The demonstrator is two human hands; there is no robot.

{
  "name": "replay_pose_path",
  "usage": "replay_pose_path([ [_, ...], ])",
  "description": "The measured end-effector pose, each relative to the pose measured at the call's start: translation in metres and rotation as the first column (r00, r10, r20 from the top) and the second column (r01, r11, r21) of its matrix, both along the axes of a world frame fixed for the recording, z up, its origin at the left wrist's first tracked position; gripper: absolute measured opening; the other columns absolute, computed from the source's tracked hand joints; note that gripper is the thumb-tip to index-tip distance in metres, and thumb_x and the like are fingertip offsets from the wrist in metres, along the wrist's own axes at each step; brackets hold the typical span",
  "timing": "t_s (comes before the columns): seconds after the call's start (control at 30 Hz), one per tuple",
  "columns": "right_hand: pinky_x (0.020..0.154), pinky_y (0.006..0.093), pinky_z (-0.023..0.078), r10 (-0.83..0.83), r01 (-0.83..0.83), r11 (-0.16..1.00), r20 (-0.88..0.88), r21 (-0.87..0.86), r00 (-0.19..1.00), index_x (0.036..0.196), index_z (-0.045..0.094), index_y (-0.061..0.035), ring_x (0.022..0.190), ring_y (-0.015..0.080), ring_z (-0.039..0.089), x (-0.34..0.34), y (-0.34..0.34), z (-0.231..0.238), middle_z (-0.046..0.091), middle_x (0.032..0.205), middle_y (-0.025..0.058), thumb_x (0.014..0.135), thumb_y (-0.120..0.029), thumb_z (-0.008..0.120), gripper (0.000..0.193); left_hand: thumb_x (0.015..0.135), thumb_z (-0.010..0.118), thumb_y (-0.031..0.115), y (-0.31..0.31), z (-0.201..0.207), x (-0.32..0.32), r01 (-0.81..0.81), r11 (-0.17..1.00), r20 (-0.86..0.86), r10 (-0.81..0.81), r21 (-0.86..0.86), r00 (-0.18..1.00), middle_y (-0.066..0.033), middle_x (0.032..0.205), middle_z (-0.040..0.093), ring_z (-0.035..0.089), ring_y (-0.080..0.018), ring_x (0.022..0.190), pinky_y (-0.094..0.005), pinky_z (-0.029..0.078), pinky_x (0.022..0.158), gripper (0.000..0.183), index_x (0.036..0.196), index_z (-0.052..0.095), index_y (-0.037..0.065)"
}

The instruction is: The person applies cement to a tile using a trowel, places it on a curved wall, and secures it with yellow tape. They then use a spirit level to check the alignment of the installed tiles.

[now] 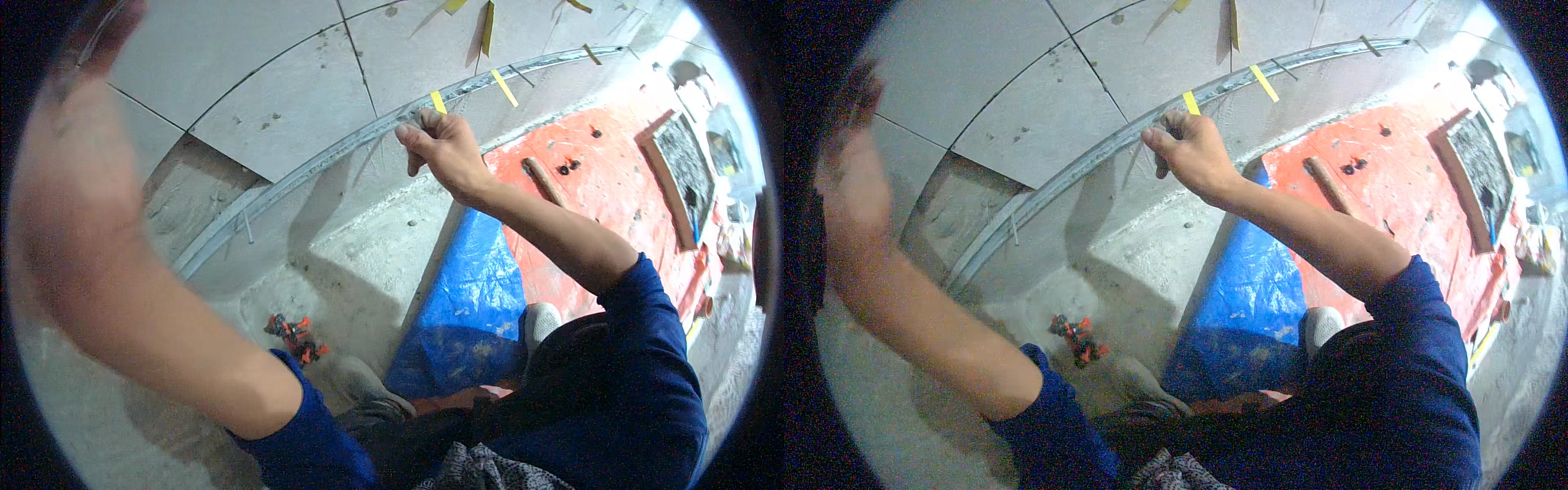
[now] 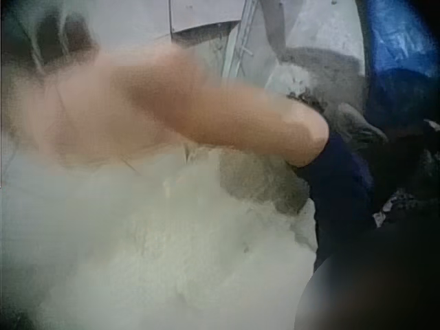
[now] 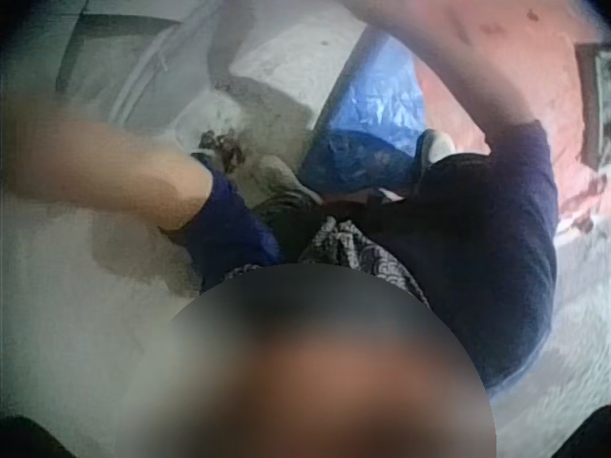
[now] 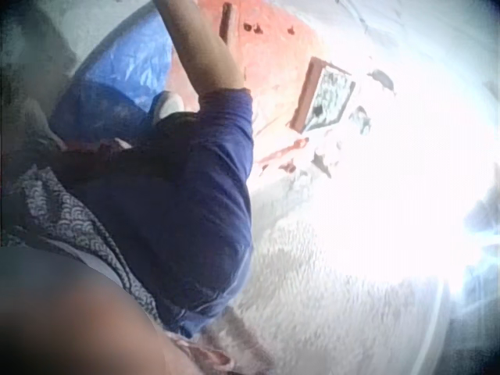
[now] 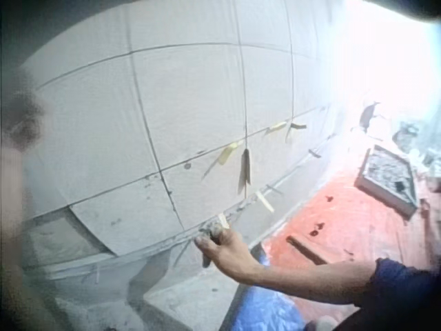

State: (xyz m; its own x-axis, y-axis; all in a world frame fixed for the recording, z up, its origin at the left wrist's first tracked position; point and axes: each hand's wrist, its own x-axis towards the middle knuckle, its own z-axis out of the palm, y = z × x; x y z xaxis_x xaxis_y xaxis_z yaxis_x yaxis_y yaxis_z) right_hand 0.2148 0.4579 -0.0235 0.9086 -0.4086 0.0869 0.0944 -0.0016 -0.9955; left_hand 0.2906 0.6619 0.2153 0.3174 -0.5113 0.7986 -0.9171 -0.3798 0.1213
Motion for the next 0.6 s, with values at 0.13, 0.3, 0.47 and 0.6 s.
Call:
replay_pose_path([
  [0.13,0.059,0.027,0.052,-0.199,0.203,0.975,-0.059,0.091,0.978,0.096,0.063,0.0022,0.065,0.0134,0.063,0.009,0.03,-0.01,0.065,0.08,0.0105,0.091,-0.016,0.066,0.019,0.082,0.061,0.017,-0.09,-0.061,-0.015,0.517,0.762,-0.516,-0.646,-0.391,0.562,-0.02,0.092,0.067,0.066,-0.0325,0.085,-0.043,0.053,0.077,0.019,0.092,0.067,0.002],
  [0.3,0.064,0.0283,0.054,-0.329,0.332,0.917,-0.05,0.22,0.943,0.089,0.062,-0.0002,0.066,0.0156,0.062,0.011,0.069,-0.014,0.061,0.074,0.0057,0.092,-0.023,0.068,0.024,0.077,0.072,0.019,-0.118,-0.117,-0.116,0.769,0.451,-0.411,-0.871,-0.453,0.269,-0.0194,0.072,0.069,0.072,-0.0313,0.071,-0.0415,0.057,0.064,0.016,0.075,0.071,0.003],
  [0.47,0.06,0.0273,0.053,-0.559,0.559,0.829,0.001,0.008,0.829,0.094,0.061,0.0047,0.065,0.0134,0.061,0.013,0.09,-0.009,0.061,0.075,0.0076,0.092,-0.019,0.067,0.024,0.072,0.07,0.007,-0.09,-0.102,-0.133,0.886,0.201,-0.493,-0.869,-0.419,-0.036,-0.0195,0.077,0.069,0.071,-0.0295,0.074,-0.0396,0.057,0.067,0.006,0.072,0.07,0.002],
  [0.6,0.065,0.0264,0.054,-0.597,0.602,0.799,0.108,-0.011,0.795,0.124,0.055,0.0044,0.07,0.0135,0.062,0.02,0.108,-0.009,0.061,0.081,0.0065,0.092,-0.011,0.065,0.036,0.068,0.072,0.006,-0.081,-0.086,-0.146,0.82,0.151,-0.396,-0.913,-0.552,-0.097,-0.0194,0.077,0.069,0.072,-0.0292,0.076,-0.0389,0.057,0.069,0.006,0.071,0.07,0.001],
])
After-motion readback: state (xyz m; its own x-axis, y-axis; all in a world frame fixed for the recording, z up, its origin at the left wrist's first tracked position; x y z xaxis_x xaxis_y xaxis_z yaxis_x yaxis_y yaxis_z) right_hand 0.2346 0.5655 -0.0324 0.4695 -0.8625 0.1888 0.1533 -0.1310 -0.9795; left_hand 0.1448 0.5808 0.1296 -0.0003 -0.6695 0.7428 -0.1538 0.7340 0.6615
